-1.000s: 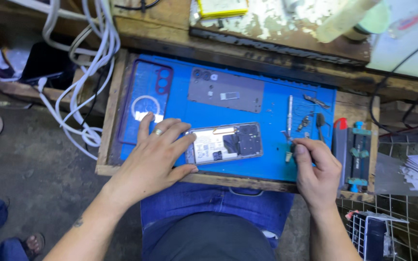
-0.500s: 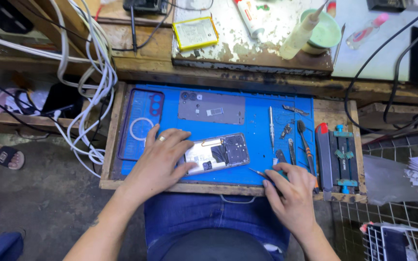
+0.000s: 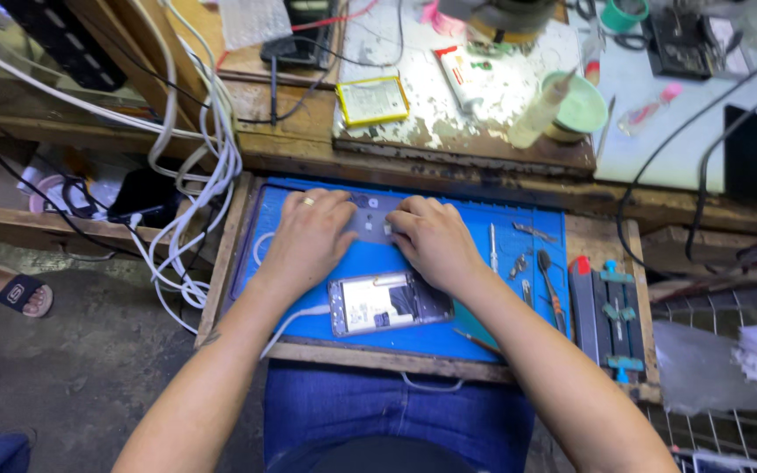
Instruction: The person uses a small metal tool to scrape adhesive residue from the back of a disassembled smartphone. They then pick up the phone's back cover and use the tool to clean the camera lens area and other parts of the cover.
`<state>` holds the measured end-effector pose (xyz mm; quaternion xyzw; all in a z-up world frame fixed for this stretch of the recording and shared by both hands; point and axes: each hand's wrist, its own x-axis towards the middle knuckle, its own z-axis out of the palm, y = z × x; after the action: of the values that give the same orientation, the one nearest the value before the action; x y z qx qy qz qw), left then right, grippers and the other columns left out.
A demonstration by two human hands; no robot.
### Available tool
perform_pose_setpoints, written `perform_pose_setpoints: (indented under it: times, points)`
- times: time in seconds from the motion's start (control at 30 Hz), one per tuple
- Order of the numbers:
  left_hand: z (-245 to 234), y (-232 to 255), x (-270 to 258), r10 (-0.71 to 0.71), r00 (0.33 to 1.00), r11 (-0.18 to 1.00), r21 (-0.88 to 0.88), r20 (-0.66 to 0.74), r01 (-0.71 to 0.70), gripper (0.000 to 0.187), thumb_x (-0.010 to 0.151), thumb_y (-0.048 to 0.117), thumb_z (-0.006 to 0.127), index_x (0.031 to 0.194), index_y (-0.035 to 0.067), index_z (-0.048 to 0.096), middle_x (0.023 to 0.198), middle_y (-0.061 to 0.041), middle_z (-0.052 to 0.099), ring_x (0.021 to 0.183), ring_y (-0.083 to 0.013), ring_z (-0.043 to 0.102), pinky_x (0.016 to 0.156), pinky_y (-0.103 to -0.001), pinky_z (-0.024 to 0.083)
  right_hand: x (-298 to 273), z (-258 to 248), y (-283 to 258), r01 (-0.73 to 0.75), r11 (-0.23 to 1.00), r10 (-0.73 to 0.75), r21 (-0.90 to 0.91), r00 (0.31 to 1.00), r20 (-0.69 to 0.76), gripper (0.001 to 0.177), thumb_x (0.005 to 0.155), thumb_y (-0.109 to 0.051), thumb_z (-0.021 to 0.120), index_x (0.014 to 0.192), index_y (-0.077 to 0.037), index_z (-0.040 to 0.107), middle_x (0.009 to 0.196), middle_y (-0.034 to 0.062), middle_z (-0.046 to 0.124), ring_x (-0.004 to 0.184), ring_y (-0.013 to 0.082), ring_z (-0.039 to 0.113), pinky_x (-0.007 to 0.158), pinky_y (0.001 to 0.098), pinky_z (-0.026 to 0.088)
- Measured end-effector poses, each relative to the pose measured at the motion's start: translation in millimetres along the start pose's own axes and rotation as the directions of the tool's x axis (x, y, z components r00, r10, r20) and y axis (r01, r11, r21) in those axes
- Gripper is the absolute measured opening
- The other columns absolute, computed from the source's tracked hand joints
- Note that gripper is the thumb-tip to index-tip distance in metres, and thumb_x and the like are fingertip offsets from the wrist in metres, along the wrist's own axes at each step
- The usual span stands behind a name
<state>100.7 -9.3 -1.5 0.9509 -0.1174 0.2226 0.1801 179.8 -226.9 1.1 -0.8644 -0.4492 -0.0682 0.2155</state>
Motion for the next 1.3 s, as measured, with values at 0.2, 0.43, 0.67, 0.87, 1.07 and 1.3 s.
perform_pose_setpoints:
  times: [0.2, 0.43, 0.67, 0.87, 1.07, 1.3]
  points:
    - [8, -10, 14, 0.020, 0.990, 0.993, -0.117, 0.140, -0.004, 0.061, 0.071, 0.025, 0.084, 0.124, 0.003, 0.064, 0.132, -0.017, 0.063, 0.127, -0.0335, 0.053, 0.105, -0.050, 0.035, 13, 19, 11, 0.005, 0.998, -0.004, -0.064, 1.000, 0.014, 0.015, 0.087, -0.020, 0.071, 0.099, -0.013, 0.076, 0.103, 0.0064, 0.067, 0.098, 0.0284, 0.062, 0.079, 0.0445, 0.044]
    - [-4, -9, 25, -0.063, 0.953, 0.994, -0.070, 0.298, 0.087, 0.057, 0.073, 0.026, 0.084, 0.123, 0.008, 0.063, 0.125, -0.009, 0.066, 0.128, -0.0289, 0.054, 0.114, -0.058, 0.027, 13, 14, 12, 0.004, 0.999, -0.001, -0.049, 0.998, 0.065, 0.014, 0.084, -0.020, 0.072, 0.094, -0.011, 0.074, 0.095, 0.0066, 0.064, 0.097, 0.0272, 0.061, 0.083, 0.0443, 0.042]
    - [0, -8, 20, -0.041, 0.943, 0.998, -0.023, 0.331, 0.051, 0.062, 0.076, 0.021, 0.080, 0.132, 0.007, 0.058, 0.134, -0.012, 0.063, 0.132, -0.0299, 0.051, 0.115, -0.062, 0.022, 2, 2, 15, -0.081, 0.996, 0.075, 0.047, 0.990, 0.116, 0.010, 0.082, -0.018, 0.073, 0.088, -0.010, 0.069, 0.092, 0.0068, 0.064, 0.096, 0.0279, 0.062, 0.084, 0.0437, 0.042]
    - [7, -12, 13, 0.029, 0.939, 1.000, -0.011, 0.342, -0.027, 0.061, 0.080, 0.016, 0.077, 0.135, 0.003, 0.055, 0.140, -0.016, 0.059, 0.136, -0.0325, 0.050, 0.115, -0.059, 0.027, -14, -42, 30, -0.227, 0.942, 0.213, 0.247, 0.974, 0.081, 0.011, 0.082, -0.010, 0.072, 0.090, -0.003, 0.068, 0.094, 0.0088, 0.068, 0.092, 0.0273, 0.068, 0.082, 0.0378, 0.052]
    - [-8, -11, 18, -0.012, 0.897, 1.000, -0.018, 0.441, 0.022, 0.068, 0.072, 0.018, 0.081, 0.133, 0.005, 0.053, 0.135, -0.015, 0.059, 0.133, -0.0330, 0.050, 0.117, -0.059, 0.025, -59, -92, 51, -0.404, 0.841, 0.421, 0.360, 0.906, 0.031, 0.012, 0.087, -0.012, 0.073, 0.091, -0.002, 0.069, 0.094, 0.0048, 0.068, 0.091, 0.0154, 0.066, 0.080, 0.0308, 0.051]
    - [-18, -8, 41, -0.136, 0.791, 0.984, -0.010, 0.596, 0.177, 0.081, 0.066, 0.019, 0.085, 0.135, 0.008, 0.046, 0.127, -0.016, 0.055, 0.130, -0.0345, 0.048, 0.119, -0.051, 0.027, -79, -86, 49, -0.487, 0.786, 0.506, 0.381, 0.861, 0.055, 0.013, 0.087, -0.013, 0.074, 0.090, -0.002, 0.069, 0.092, 0.0030, 0.066, 0.089, 0.0134, 0.062, 0.073, 0.0302, 0.049]
